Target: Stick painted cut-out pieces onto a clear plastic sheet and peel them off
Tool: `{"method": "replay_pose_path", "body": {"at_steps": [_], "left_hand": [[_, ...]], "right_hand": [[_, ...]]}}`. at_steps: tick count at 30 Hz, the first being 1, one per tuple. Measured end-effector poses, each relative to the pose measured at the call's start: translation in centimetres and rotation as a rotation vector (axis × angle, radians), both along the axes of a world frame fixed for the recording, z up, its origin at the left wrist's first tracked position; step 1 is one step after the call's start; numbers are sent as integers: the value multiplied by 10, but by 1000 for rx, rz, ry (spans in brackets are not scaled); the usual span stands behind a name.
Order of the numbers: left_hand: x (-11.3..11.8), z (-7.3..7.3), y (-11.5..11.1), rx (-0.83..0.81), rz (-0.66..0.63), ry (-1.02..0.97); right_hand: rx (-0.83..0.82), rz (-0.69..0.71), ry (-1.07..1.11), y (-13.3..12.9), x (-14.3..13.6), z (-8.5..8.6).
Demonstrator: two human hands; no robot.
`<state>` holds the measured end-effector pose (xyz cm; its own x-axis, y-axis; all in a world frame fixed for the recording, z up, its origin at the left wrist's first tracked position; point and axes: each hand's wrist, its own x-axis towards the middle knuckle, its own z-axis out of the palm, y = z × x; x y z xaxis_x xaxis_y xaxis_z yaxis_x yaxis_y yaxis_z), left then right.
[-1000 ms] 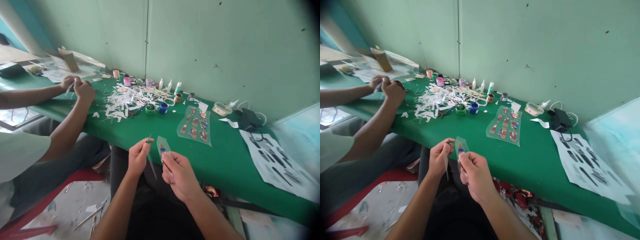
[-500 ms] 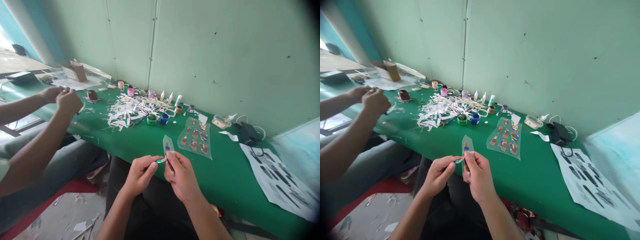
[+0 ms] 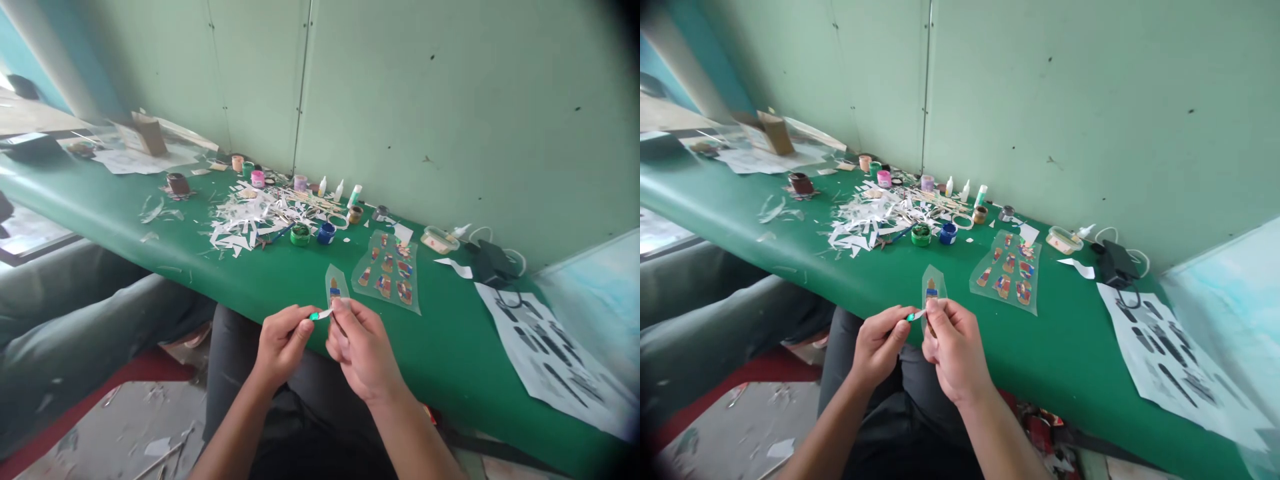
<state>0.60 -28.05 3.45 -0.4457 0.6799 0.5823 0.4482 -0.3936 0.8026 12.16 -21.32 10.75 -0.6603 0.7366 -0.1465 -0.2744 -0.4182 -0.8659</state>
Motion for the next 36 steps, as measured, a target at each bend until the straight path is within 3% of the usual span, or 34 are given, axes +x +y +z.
{"method": "replay_pose_path", "body": {"at_steps": [18,36], "left_hand": [[1,-4,1,-18,175,-88],[1,-14,5,-98,205,-164]], "right_hand": [[-11,21,-56,-6,-13,2],[-45,38,-79,-6,-9,-9]]}}
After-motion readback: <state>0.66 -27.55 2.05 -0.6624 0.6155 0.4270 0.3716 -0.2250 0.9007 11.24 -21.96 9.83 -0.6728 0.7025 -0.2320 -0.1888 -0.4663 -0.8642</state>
